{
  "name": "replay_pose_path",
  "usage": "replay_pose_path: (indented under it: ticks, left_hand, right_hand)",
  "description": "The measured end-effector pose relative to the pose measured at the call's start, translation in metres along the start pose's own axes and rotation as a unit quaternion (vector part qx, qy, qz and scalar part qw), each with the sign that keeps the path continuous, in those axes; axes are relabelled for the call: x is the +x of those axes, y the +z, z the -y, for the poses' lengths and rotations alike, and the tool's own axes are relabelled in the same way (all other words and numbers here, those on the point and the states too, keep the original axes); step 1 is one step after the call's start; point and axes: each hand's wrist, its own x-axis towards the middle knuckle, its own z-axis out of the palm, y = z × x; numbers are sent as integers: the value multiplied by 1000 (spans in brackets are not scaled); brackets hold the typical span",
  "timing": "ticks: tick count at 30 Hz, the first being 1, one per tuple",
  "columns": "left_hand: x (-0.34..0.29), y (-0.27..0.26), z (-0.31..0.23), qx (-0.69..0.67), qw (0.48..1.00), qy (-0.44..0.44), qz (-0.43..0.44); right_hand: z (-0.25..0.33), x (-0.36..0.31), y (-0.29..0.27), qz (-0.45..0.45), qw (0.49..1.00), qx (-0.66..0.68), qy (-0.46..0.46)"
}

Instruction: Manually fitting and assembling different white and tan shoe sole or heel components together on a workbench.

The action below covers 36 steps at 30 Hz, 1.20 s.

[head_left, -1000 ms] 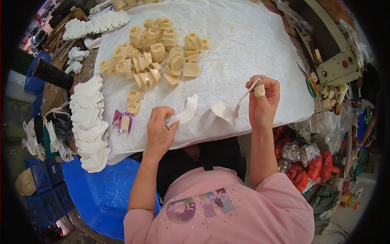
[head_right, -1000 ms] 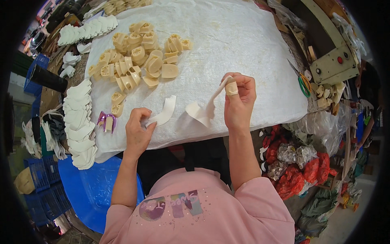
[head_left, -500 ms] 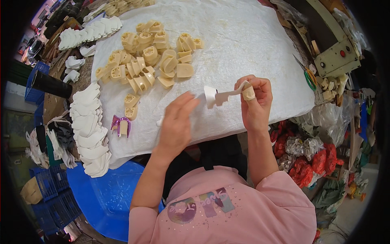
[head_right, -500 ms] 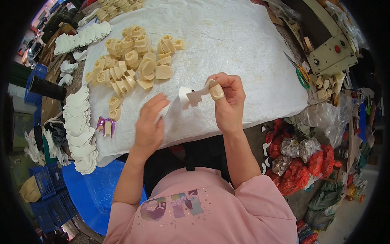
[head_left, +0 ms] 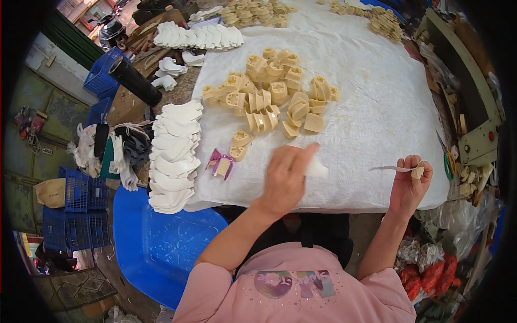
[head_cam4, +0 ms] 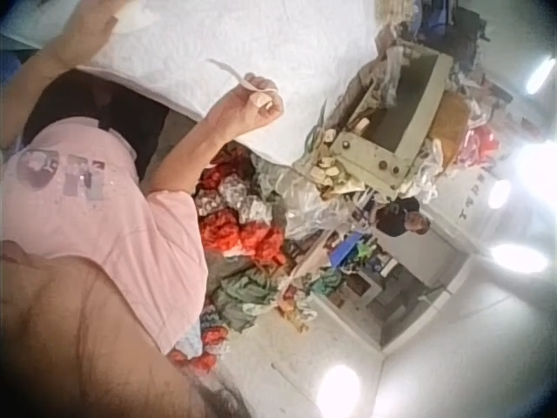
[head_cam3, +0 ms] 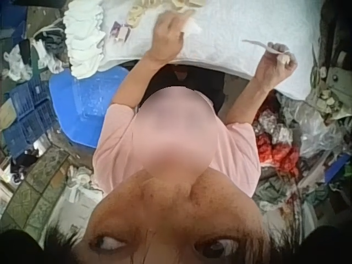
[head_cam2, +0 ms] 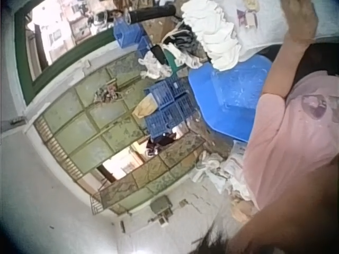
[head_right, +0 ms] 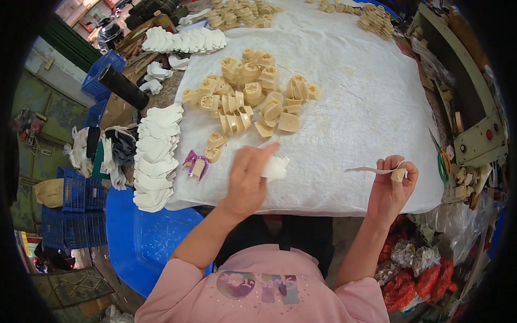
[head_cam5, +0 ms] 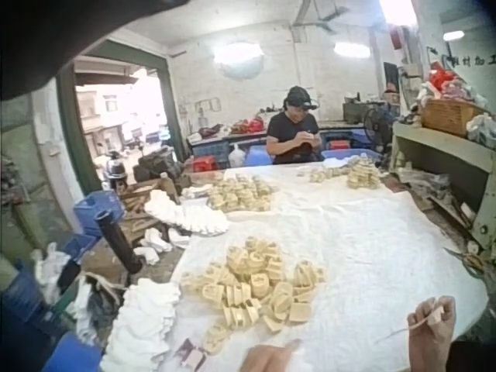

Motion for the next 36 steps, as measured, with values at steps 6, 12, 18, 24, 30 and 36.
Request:
replay_pose_path:
  ticks: [6, 12, 18, 24, 30, 36]
  left_hand:
    - [-48, -18, 5, 194, 973, -60, 114]
    - [-69, -11, -10, 91, 958, -132, 237]
    - [-50, -27, -3, -40, 987, -132, 80]
    - [-43, -18, -5, -145, 964, -181, 127]
    - [-51, -29, 5, -189, 937, -293, 19]
    - [-53, -37, 9, -393, 851, -339, -79]
  right_hand:
    - [-19, -13, 17, -4, 997, -44, 56]
    - [-37, -19, 46, 29, 988, -130, 78]
    - [-42, -26, 87, 167, 953, -248, 39]
    - [-41, -34, 128, 407, 864, -290, 61]
    - [-67, 15, 111, 398, 876, -162, 221]
    - [-144, 25, 90, 266, 787, -557, -15]
